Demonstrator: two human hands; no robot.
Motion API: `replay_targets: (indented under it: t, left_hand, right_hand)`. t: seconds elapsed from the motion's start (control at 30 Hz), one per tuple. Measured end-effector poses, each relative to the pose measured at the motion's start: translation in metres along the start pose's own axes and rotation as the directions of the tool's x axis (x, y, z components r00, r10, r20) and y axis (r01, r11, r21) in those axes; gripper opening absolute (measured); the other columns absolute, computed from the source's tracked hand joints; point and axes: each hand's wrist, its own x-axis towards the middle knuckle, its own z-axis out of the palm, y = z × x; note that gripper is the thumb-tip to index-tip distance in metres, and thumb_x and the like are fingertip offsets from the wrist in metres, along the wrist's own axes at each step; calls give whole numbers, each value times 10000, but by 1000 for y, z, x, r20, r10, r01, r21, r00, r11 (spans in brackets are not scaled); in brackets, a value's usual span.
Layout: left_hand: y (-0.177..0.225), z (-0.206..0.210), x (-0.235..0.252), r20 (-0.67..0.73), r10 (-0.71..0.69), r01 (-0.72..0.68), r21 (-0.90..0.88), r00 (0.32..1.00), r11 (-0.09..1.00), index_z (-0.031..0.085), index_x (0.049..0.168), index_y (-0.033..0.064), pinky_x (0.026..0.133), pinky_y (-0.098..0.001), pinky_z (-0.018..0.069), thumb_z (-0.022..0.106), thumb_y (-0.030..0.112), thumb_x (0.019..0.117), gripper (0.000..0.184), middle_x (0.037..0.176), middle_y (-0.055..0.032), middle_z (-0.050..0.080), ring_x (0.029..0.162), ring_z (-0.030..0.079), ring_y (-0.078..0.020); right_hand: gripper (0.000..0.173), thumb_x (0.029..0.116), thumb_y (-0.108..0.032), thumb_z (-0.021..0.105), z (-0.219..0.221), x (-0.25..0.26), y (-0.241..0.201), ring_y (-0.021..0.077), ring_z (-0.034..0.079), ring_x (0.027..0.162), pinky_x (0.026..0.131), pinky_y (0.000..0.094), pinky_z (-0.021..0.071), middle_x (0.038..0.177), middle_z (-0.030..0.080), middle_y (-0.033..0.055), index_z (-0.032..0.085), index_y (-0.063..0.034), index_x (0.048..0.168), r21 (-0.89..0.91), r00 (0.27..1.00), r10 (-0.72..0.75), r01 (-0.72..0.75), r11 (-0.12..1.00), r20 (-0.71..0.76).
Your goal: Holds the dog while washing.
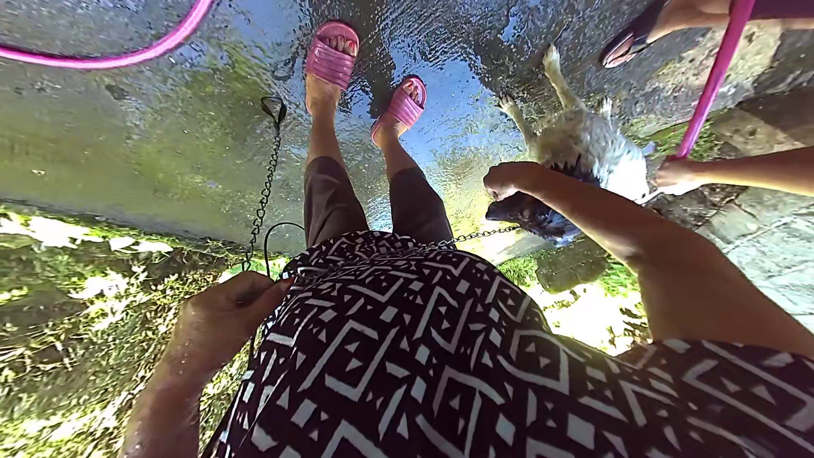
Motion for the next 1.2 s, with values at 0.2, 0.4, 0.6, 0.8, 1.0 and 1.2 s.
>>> replay_targets:
  t: [0.2,0.4,0.6,0.8,1.0,1.2]
  left_hand:
    - [-5,1,0,-23,25,-25,2,999,1000,684,875,-5,585,-227,429,671,269,927,279,685,-8,602,600,502,-3]
    - [-9,1,1,-25,44,-45,-24,999,999,675,847,8,558,-188,405,665,277,926,281,660,23,574,581,477,29]
    - [-8,-2,3,-5,1,-1,-9,1000,1000,685,896,-11,597,-283,447,675,269,934,283,701,-27,609,610,516,-46]
    - [-12,-2,3,-16,21,-21,-12,1000,1000,683,876,0,586,-274,448,674,279,927,284,688,-19,606,601,518,-38]
    - [-17,0,4,-17,27,-27,-24,999,999,685,860,12,575,-241,447,668,306,924,302,680,1,605,589,516,-15]
    - [-18,0,5,-14,14,-15,-43,1000,999,687,860,24,567,-218,433,674,315,911,296,674,15,601,584,505,8]
  right_hand:
    - [231,1012,-148,629,-5,0,12,472,645,1094,931,663,480,1125,681,286,721,47,1096,167,1000,-15,15,986,-1]
    - [192,978,-146,683,-9,0,13,454,661,1055,908,659,489,1089,700,254,748,-3,1088,174,1000,-28,26,984,7]
    - [211,941,-153,721,-16,-4,-5,460,637,1122,931,667,481,1123,687,265,743,13,1070,21,999,13,-14,1000,41]
    - [174,943,-136,694,-13,2,-13,457,641,1112,892,664,500,1119,682,251,732,12,1025,-67,999,23,-20,998,43]
    - [177,921,-126,717,-14,4,-18,459,639,1104,879,656,503,1120,674,259,723,33,999,-124,998,13,-5,992,66]
    - [224,894,-147,754,-14,5,-22,461,641,1097,866,653,507,1114,672,265,710,50,991,-155,997,23,-11,988,75]
